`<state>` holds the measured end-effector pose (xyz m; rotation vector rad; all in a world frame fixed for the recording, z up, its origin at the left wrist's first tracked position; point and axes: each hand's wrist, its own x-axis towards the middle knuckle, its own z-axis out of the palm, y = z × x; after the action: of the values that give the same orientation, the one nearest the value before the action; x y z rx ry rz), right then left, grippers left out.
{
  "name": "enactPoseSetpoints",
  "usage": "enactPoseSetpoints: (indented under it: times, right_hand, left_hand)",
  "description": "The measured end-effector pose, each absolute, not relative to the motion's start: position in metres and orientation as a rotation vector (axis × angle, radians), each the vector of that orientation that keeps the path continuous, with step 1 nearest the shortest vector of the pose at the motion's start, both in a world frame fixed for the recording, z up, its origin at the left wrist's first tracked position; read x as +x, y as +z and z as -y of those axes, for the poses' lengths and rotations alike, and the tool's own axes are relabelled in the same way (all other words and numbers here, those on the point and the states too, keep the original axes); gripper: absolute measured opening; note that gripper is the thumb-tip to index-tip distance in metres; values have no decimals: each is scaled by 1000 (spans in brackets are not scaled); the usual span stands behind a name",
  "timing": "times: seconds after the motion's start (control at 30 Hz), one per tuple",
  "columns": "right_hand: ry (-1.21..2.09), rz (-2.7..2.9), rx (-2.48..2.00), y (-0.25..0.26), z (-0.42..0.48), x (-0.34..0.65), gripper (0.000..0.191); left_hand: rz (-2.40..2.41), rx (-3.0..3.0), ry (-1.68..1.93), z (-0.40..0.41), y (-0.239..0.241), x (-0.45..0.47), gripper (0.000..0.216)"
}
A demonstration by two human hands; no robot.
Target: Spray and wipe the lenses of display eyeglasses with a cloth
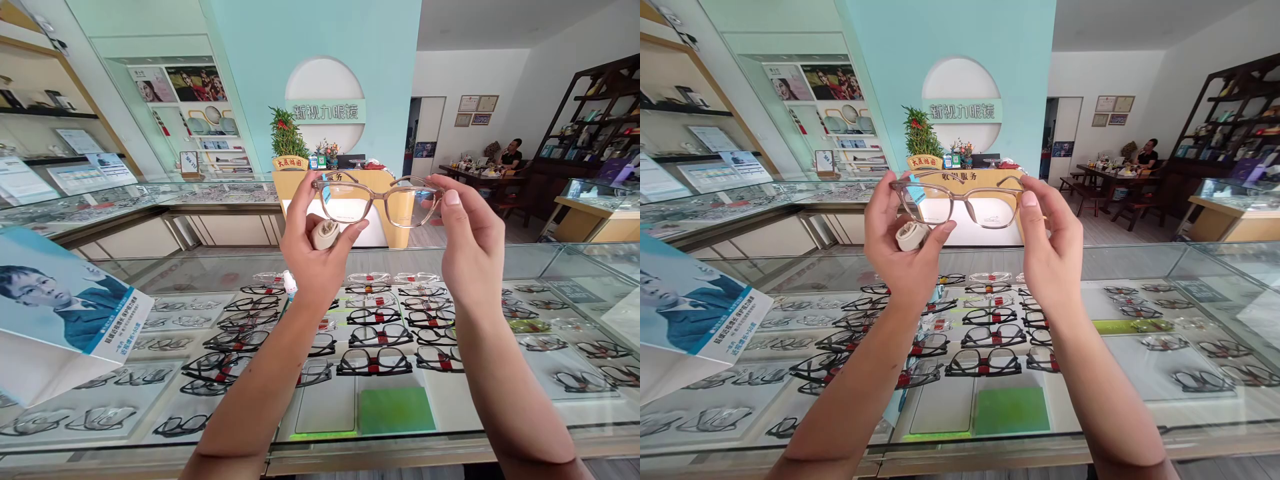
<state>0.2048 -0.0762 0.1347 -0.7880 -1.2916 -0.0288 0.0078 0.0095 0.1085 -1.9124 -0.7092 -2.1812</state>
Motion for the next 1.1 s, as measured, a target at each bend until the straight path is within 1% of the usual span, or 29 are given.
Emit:
enactPoseSetpoints:
  times: [0.17, 0.37, 0.6, 0.7, 0.87, 1.1]
  right_hand:
    - [-16, 1286, -785, 136, 78, 205, 41]
    - [-26, 1292, -795, 137, 79, 205, 42]
    - [40, 1233, -804, 142, 85, 199, 37]
    - [86, 1243, -768, 142, 86, 198, 37]
    - [213, 1249, -689, 140, 86, 199, 36]
    - [278, 1236, -681, 139, 82, 200, 39]
  left_hand:
    - [716, -1996, -2213, -9, 109, 8, 91]
    - [661, -2021, -2212, -13, 111, 6, 86]
    - [684, -2080, -2208, -19, 112, -1, 86]
    - [647, -2164, -2256, -21, 111, -2, 87]
    - [585, -2329, -2342, -24, 110, 0, 83]
    - [651, -2416, -2392, -21, 111, 4, 81]
